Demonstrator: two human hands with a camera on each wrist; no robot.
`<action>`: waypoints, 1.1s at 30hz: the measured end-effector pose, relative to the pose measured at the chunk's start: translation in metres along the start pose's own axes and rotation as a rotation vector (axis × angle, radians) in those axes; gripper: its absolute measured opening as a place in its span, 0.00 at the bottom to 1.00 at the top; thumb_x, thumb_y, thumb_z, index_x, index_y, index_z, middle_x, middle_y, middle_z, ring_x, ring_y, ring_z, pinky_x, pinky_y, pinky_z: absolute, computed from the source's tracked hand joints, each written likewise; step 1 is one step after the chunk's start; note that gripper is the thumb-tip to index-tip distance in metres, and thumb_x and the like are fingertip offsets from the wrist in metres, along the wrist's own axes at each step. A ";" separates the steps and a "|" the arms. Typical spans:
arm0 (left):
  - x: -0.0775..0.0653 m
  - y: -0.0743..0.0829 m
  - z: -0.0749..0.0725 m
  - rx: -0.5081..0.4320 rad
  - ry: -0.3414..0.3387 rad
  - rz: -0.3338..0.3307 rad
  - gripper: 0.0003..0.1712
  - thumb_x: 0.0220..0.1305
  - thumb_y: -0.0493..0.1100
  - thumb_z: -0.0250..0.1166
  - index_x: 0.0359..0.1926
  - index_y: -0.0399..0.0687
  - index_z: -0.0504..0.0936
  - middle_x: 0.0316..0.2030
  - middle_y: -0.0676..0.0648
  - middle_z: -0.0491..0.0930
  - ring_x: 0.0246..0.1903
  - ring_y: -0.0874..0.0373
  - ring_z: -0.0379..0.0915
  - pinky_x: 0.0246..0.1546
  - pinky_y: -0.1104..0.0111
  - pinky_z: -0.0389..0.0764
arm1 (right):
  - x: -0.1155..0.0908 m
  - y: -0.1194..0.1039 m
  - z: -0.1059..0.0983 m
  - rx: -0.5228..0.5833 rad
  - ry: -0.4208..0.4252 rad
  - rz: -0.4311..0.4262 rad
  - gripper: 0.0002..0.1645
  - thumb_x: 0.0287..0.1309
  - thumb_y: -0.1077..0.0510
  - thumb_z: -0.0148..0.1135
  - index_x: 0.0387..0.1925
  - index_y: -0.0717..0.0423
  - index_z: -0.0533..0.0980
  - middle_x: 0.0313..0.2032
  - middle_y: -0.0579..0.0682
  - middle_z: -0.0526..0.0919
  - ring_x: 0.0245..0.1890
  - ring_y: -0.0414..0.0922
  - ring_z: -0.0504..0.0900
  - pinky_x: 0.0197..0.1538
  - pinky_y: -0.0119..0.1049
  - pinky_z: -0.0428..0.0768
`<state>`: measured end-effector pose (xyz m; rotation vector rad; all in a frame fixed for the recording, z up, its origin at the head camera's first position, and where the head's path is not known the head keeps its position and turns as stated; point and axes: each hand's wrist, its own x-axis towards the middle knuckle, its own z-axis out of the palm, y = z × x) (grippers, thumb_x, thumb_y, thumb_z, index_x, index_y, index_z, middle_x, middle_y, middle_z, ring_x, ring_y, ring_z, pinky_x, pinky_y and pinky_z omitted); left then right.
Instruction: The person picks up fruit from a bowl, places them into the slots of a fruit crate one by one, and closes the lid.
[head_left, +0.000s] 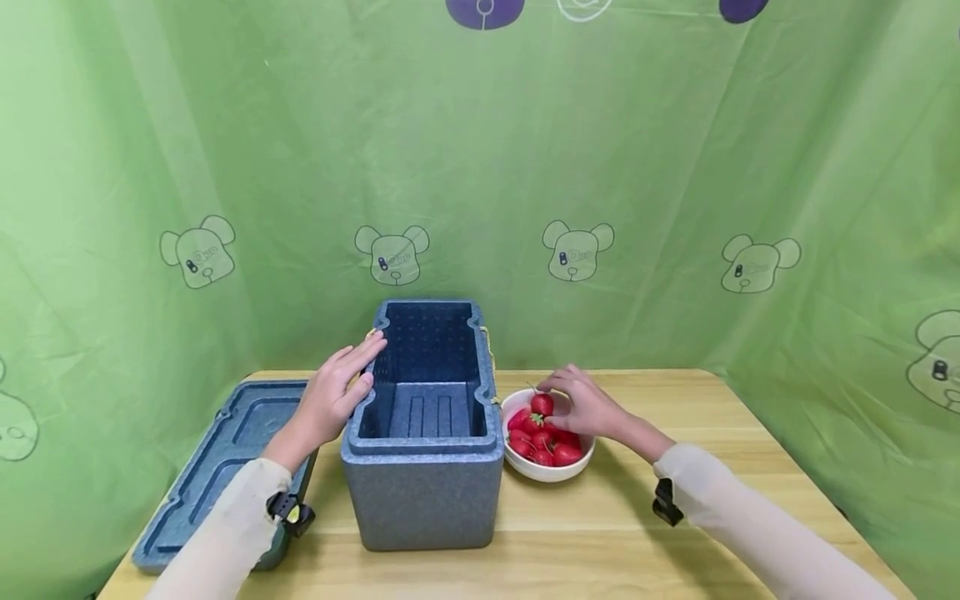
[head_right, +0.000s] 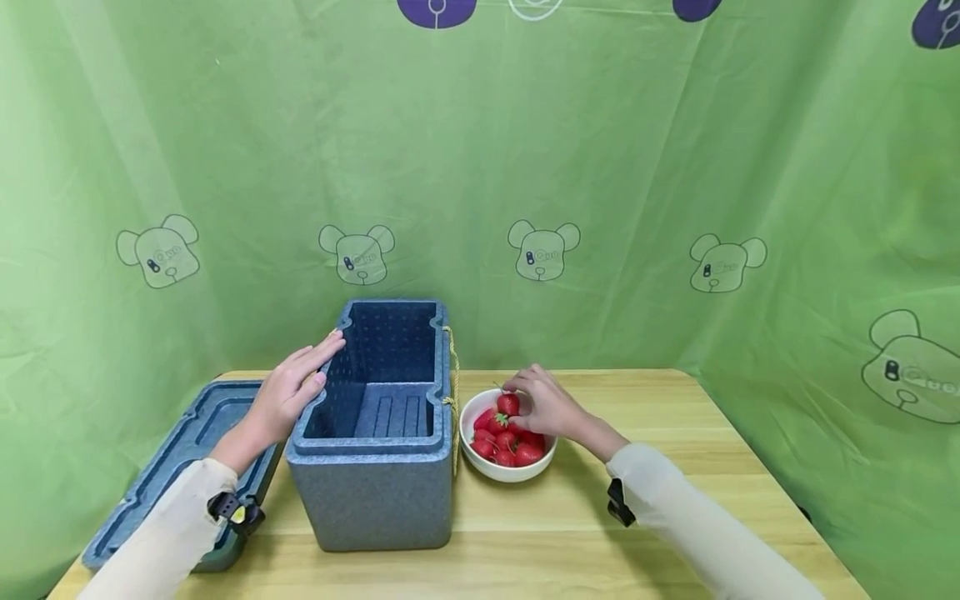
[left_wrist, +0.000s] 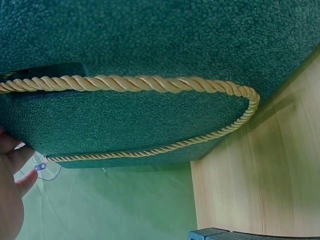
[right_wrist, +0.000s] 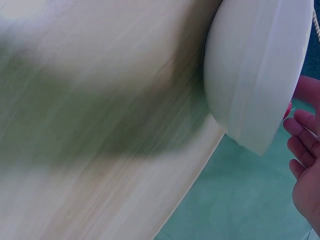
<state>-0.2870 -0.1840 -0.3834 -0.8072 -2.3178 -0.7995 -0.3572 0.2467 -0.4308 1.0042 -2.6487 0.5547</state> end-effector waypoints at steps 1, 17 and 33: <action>0.000 0.000 0.000 -0.001 -0.002 -0.003 0.30 0.71 0.40 0.50 0.72 0.38 0.71 0.73 0.37 0.68 0.71 0.40 0.67 0.73 0.43 0.61 | 0.000 0.000 0.001 -0.003 0.002 -0.002 0.30 0.41 0.59 0.82 0.50 0.61 0.84 0.48 0.54 0.86 0.49 0.49 0.76 0.53 0.52 0.79; 0.001 -0.003 0.002 -0.021 0.010 -0.004 0.31 0.71 0.42 0.49 0.72 0.38 0.71 0.73 0.38 0.68 0.71 0.40 0.67 0.73 0.42 0.61 | 0.007 -0.001 0.001 -0.013 -0.045 0.020 0.29 0.43 0.60 0.80 0.51 0.62 0.83 0.48 0.56 0.86 0.49 0.51 0.76 0.53 0.52 0.78; 0.002 -0.005 0.001 -0.023 0.011 0.008 0.30 0.70 0.42 0.49 0.71 0.39 0.71 0.72 0.39 0.69 0.71 0.41 0.67 0.73 0.44 0.62 | 0.009 0.003 0.002 -0.045 -0.061 0.001 0.28 0.43 0.62 0.80 0.50 0.62 0.84 0.47 0.56 0.86 0.48 0.51 0.76 0.52 0.52 0.78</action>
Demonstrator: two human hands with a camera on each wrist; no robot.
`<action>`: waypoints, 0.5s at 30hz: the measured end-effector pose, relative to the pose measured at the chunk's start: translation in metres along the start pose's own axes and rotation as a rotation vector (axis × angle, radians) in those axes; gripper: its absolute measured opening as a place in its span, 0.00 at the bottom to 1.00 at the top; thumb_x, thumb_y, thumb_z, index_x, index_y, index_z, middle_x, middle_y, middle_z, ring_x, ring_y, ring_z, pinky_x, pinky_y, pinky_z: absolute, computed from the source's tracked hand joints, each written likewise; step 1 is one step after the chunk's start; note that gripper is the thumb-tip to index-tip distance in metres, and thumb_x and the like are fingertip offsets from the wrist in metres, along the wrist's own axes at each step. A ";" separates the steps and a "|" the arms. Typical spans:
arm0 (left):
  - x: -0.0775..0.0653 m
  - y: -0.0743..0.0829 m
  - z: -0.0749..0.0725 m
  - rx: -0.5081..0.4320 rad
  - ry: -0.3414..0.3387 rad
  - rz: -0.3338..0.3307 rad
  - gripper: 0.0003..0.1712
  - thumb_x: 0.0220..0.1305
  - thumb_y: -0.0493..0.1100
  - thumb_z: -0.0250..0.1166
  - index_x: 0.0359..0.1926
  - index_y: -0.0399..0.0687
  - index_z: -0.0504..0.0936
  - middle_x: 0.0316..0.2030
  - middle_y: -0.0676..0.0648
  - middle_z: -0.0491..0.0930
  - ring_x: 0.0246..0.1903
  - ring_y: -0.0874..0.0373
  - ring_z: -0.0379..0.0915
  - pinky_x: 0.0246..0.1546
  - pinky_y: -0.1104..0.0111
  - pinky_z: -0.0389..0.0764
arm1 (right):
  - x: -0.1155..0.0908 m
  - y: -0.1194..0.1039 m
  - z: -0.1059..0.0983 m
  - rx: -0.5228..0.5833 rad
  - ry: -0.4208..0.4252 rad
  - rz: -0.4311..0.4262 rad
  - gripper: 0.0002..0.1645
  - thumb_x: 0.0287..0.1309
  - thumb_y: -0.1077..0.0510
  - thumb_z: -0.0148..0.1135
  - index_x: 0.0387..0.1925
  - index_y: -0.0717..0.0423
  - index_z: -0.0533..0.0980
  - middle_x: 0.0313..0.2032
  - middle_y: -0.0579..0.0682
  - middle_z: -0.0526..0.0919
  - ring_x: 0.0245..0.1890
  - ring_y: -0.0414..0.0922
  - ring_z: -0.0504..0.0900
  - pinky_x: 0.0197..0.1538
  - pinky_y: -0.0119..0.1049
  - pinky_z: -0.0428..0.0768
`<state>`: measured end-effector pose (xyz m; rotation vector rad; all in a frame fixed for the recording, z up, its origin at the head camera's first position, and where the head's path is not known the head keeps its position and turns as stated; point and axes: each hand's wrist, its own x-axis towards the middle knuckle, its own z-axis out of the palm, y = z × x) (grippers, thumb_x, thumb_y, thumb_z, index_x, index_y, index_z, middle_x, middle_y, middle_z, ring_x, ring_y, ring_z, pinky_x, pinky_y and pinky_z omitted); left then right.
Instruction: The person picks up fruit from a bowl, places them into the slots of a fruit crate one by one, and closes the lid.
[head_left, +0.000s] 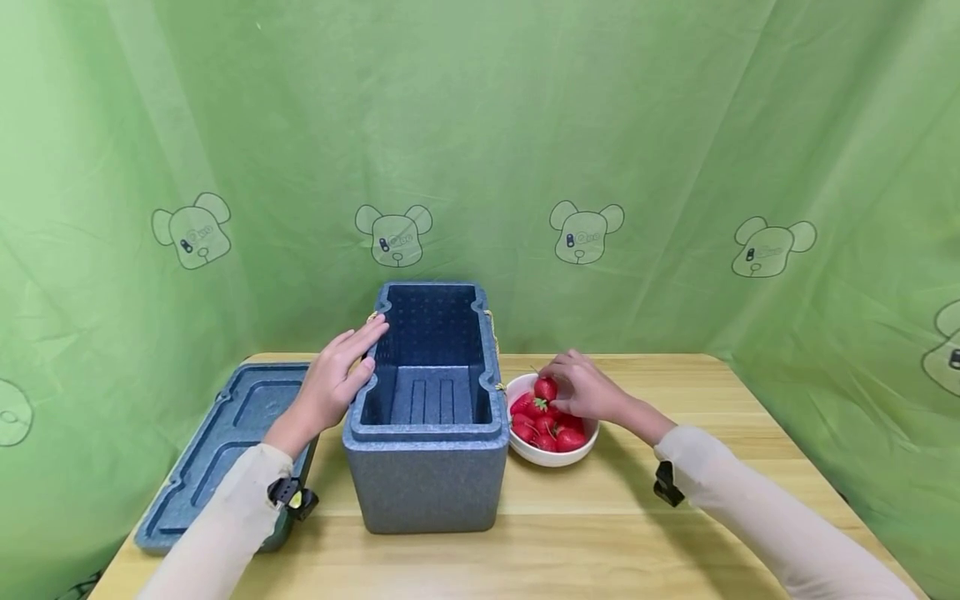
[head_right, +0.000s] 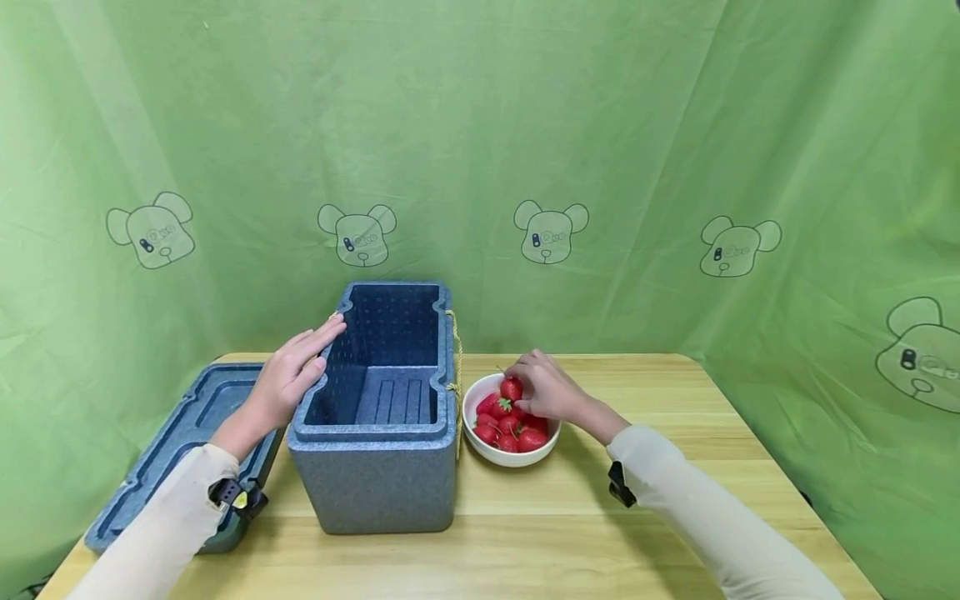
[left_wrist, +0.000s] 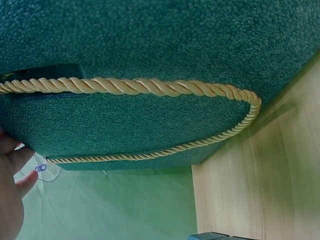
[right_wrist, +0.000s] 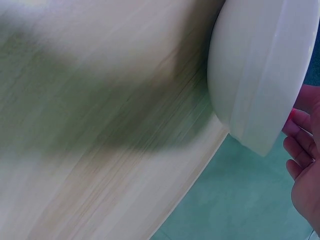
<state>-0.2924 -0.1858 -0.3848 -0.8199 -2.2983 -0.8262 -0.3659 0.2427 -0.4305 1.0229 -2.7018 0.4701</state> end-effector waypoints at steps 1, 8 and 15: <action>0.000 0.000 0.000 -0.001 0.000 0.000 0.30 0.70 0.42 0.49 0.72 0.39 0.71 0.72 0.39 0.69 0.71 0.41 0.67 0.73 0.44 0.62 | 0.000 0.000 0.000 -0.004 -0.004 0.001 0.28 0.43 0.61 0.80 0.50 0.62 0.84 0.47 0.56 0.86 0.48 0.51 0.76 0.52 0.52 0.78; -0.002 0.000 0.001 -0.001 0.010 0.006 0.30 0.71 0.41 0.49 0.71 0.39 0.71 0.72 0.38 0.69 0.70 0.40 0.68 0.72 0.44 0.62 | 0.000 -0.002 -0.001 -0.008 -0.006 -0.013 0.26 0.43 0.62 0.80 0.48 0.61 0.85 0.46 0.55 0.86 0.48 0.51 0.76 0.52 0.52 0.78; -0.001 0.000 0.000 -0.002 0.013 0.006 0.30 0.71 0.41 0.49 0.71 0.39 0.71 0.72 0.38 0.69 0.70 0.40 0.68 0.72 0.43 0.62 | 0.001 -0.003 -0.002 -0.001 -0.012 -0.014 0.25 0.43 0.63 0.80 0.48 0.62 0.85 0.45 0.55 0.86 0.48 0.51 0.76 0.54 0.52 0.78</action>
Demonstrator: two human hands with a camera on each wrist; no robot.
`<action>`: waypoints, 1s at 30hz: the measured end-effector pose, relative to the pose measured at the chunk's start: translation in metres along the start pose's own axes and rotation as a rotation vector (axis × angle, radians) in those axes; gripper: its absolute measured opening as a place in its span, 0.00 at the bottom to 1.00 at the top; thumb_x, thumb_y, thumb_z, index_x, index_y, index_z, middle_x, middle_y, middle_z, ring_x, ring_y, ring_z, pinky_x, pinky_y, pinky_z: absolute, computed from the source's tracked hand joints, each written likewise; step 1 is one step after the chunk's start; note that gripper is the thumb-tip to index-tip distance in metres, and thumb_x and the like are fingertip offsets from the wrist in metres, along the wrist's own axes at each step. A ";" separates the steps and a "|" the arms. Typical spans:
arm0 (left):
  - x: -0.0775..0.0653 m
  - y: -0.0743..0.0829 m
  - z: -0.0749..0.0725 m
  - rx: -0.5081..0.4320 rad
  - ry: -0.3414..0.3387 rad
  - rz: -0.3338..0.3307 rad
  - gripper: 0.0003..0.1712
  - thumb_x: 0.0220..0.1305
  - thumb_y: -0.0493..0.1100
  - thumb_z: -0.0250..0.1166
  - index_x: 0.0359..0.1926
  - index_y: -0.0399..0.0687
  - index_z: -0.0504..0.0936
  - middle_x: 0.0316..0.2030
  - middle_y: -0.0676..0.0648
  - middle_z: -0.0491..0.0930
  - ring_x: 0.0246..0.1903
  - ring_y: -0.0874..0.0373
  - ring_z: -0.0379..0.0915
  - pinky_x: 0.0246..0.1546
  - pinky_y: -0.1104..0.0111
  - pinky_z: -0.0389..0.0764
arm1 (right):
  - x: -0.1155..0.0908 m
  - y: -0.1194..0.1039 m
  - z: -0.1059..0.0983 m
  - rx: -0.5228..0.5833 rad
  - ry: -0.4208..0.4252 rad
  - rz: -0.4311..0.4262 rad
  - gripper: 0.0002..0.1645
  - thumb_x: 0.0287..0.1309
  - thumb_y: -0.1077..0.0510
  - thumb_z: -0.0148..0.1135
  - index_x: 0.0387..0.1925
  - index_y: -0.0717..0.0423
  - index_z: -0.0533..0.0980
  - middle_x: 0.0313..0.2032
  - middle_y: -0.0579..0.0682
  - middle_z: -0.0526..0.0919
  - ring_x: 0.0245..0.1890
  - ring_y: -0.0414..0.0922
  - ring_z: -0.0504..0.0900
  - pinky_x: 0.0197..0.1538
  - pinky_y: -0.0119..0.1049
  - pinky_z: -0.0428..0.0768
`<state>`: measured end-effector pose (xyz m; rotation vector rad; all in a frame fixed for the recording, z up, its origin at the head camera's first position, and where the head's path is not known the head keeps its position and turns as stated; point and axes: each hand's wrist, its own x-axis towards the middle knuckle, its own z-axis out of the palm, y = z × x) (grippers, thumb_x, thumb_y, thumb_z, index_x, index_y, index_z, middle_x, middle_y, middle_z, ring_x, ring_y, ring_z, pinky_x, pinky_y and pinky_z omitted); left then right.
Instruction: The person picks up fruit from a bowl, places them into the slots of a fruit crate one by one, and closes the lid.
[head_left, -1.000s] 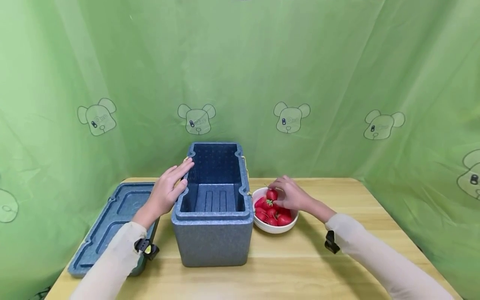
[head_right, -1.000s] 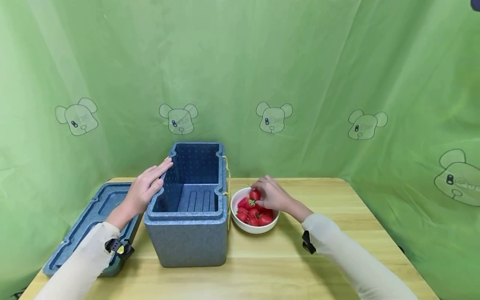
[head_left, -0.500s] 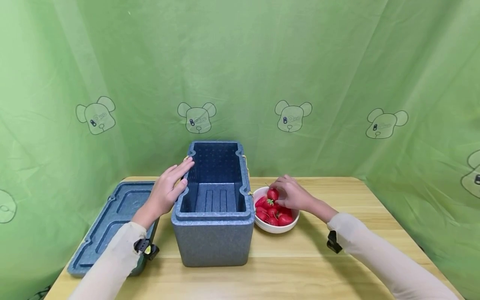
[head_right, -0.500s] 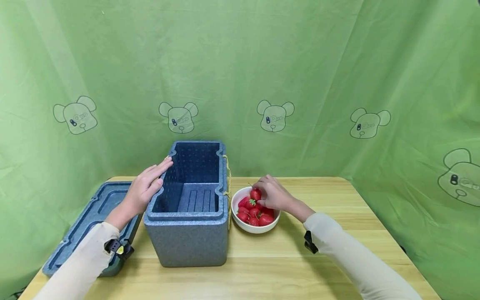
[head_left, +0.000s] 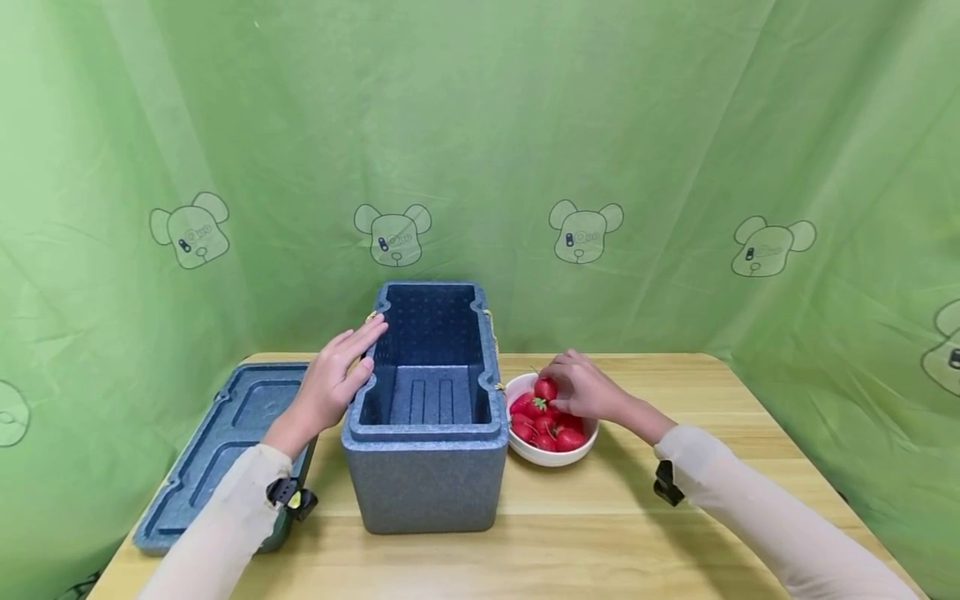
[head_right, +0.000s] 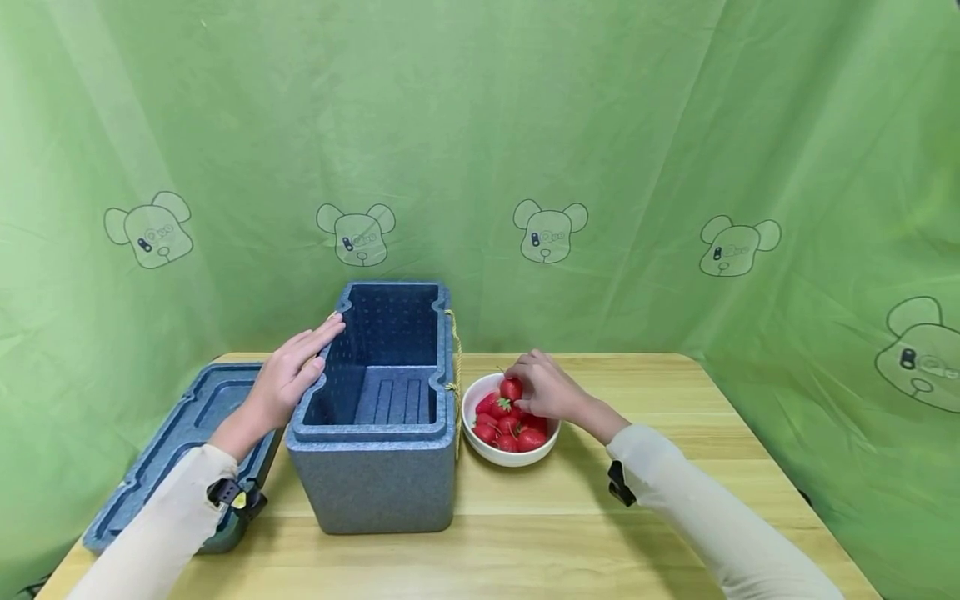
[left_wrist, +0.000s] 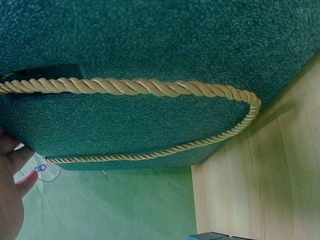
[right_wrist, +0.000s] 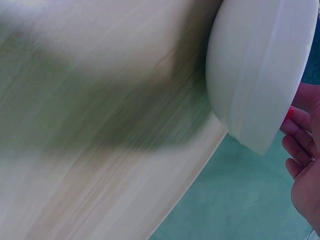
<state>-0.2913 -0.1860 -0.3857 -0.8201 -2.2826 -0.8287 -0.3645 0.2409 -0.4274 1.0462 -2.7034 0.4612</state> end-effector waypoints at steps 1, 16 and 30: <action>0.000 0.000 0.000 0.001 0.001 0.002 0.30 0.71 0.41 0.49 0.71 0.38 0.71 0.72 0.38 0.69 0.70 0.40 0.68 0.72 0.43 0.62 | 0.000 0.000 0.000 -0.001 -0.001 0.001 0.25 0.43 0.62 0.80 0.48 0.61 0.85 0.45 0.55 0.86 0.48 0.51 0.76 0.54 0.52 0.77; 0.001 -0.001 0.000 -0.001 -0.001 0.001 0.30 0.71 0.41 0.50 0.71 0.38 0.72 0.72 0.37 0.69 0.70 0.39 0.68 0.71 0.42 0.63 | -0.002 0.004 -0.011 -0.018 -0.038 -0.059 0.24 0.41 0.62 0.80 0.44 0.62 0.85 0.43 0.54 0.87 0.46 0.50 0.77 0.51 0.50 0.78; 0.000 0.001 0.001 0.002 -0.014 -0.026 0.30 0.72 0.41 0.49 0.72 0.40 0.71 0.73 0.39 0.68 0.71 0.41 0.67 0.74 0.44 0.61 | -0.004 -0.001 -0.033 -0.004 -0.131 -0.045 0.23 0.42 0.63 0.79 0.45 0.60 0.86 0.43 0.53 0.87 0.48 0.51 0.78 0.53 0.53 0.77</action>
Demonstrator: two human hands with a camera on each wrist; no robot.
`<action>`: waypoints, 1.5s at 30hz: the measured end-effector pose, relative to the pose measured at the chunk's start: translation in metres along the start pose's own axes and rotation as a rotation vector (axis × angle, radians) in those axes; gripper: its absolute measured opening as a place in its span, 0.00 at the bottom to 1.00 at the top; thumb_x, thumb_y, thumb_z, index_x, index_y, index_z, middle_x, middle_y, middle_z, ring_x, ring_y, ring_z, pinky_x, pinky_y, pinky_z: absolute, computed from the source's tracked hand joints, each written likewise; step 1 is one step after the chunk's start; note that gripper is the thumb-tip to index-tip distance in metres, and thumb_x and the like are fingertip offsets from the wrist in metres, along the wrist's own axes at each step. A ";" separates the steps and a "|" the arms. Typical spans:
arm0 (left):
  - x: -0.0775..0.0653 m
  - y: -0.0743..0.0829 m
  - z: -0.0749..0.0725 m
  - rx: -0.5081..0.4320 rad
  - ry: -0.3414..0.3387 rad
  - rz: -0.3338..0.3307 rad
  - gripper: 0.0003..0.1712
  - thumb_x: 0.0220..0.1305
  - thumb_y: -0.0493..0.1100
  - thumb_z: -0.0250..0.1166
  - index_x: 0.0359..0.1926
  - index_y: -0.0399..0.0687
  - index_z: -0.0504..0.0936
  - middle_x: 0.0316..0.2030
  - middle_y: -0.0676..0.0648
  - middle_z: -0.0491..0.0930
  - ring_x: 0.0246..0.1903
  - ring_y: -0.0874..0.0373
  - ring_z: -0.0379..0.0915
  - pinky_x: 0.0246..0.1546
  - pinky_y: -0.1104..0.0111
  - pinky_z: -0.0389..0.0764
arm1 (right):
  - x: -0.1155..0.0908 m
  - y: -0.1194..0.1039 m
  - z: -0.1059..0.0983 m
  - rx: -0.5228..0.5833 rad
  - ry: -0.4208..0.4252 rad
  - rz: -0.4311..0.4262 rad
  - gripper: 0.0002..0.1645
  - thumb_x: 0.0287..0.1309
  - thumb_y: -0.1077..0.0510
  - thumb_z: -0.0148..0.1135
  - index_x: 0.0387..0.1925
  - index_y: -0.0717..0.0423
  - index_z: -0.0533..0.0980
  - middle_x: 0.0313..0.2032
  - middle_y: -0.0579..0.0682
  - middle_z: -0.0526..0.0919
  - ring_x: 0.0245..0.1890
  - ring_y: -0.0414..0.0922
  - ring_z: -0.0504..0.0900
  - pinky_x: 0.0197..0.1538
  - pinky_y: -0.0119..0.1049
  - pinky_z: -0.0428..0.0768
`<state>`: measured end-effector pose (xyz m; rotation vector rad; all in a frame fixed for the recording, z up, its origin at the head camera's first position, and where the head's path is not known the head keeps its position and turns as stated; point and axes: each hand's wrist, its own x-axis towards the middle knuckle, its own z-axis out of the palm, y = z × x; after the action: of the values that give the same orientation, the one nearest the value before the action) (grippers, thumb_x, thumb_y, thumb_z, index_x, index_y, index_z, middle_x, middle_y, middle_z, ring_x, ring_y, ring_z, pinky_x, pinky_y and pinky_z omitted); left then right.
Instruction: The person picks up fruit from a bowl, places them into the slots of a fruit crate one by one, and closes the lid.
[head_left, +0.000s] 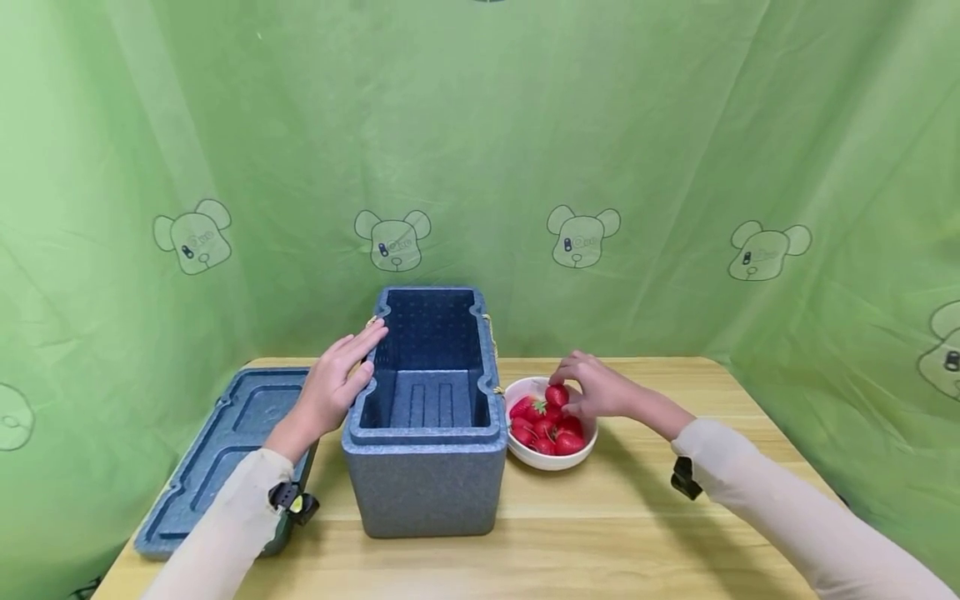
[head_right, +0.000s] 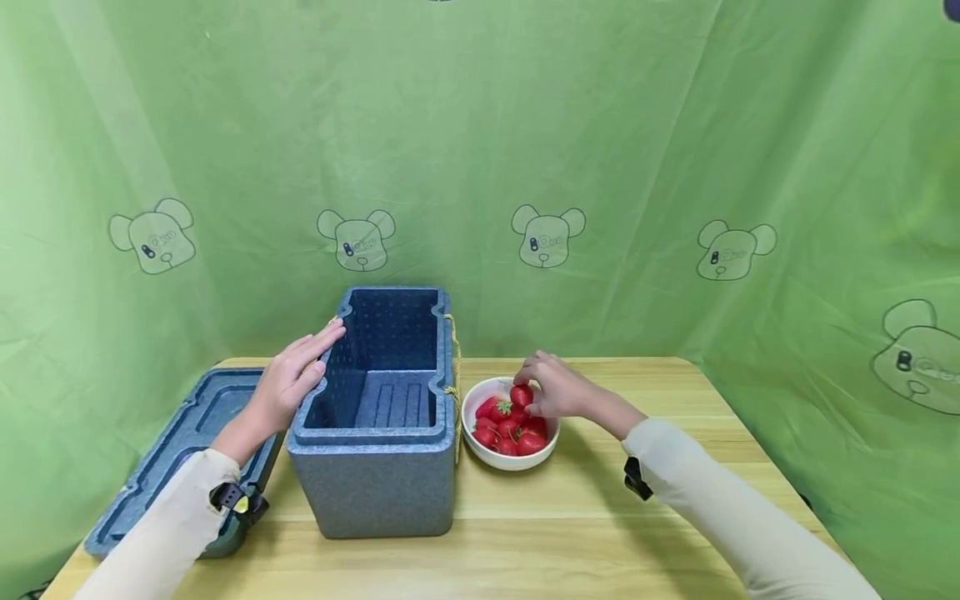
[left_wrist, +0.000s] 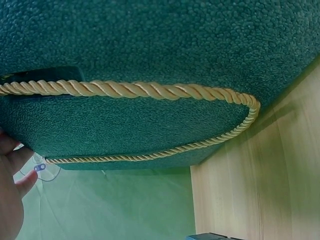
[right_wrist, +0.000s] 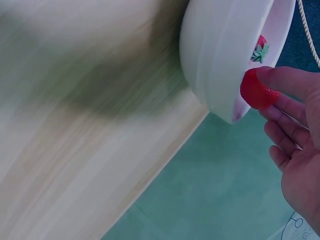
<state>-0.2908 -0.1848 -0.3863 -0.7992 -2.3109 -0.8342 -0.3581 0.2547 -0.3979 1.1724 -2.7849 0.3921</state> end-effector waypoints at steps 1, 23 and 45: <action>0.000 0.000 0.000 -0.001 0.001 0.001 0.30 0.72 0.41 0.49 0.72 0.40 0.71 0.73 0.39 0.68 0.71 0.41 0.67 0.73 0.44 0.61 | 0.000 0.000 -0.002 -0.001 -0.005 0.002 0.22 0.42 0.63 0.79 0.45 0.60 0.86 0.43 0.53 0.87 0.48 0.51 0.77 0.53 0.53 0.77; 0.001 -0.001 0.000 -0.014 -0.002 0.029 0.30 0.71 0.41 0.49 0.72 0.39 0.71 0.73 0.39 0.68 0.72 0.42 0.66 0.73 0.46 0.62 | 0.009 -0.010 -0.033 -0.024 0.063 -0.048 0.22 0.41 0.63 0.80 0.43 0.61 0.86 0.42 0.53 0.88 0.47 0.52 0.79 0.55 0.56 0.77; 0.002 0.002 -0.007 -0.037 -0.065 -0.008 0.31 0.70 0.38 0.54 0.73 0.39 0.69 0.75 0.39 0.65 0.75 0.41 0.60 0.73 0.45 0.64 | 0.020 -0.039 -0.065 -0.003 0.134 -0.074 0.22 0.46 0.61 0.79 0.47 0.58 0.86 0.44 0.51 0.87 0.48 0.50 0.79 0.57 0.54 0.77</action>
<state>-0.2890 -0.1876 -0.3793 -0.8451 -2.3637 -0.8687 -0.3446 0.2324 -0.3236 1.1976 -2.6192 0.4429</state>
